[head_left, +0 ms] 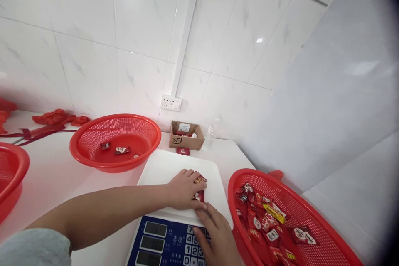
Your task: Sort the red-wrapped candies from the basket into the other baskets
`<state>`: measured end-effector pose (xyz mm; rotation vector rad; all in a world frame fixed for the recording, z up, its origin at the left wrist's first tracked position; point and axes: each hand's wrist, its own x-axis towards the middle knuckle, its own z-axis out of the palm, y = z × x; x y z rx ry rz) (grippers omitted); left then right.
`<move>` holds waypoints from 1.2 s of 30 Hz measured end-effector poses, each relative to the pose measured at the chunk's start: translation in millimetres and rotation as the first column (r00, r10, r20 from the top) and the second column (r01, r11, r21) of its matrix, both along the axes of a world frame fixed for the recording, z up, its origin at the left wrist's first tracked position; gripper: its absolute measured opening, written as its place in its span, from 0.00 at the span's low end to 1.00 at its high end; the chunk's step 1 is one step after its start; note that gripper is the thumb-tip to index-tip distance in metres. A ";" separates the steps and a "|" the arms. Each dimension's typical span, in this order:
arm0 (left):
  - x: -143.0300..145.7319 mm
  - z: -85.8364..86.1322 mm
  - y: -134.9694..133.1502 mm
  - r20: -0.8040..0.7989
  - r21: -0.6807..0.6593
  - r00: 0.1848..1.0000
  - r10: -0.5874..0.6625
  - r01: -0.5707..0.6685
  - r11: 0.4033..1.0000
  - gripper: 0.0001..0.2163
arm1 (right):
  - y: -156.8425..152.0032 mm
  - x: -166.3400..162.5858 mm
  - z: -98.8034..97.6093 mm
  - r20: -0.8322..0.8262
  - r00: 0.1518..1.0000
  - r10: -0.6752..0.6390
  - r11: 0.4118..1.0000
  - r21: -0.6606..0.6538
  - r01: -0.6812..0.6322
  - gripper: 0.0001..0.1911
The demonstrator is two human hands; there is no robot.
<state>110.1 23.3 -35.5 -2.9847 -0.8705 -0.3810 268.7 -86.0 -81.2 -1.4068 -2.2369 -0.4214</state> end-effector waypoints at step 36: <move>-130.6 95.9 70.7 0.087 0.246 0.922 0.377 -0.387 0.889 0.12 | -4.0 0.8 -3.4 -0.046 0.999 0.014 0.999 -0.029 -0.015 0.16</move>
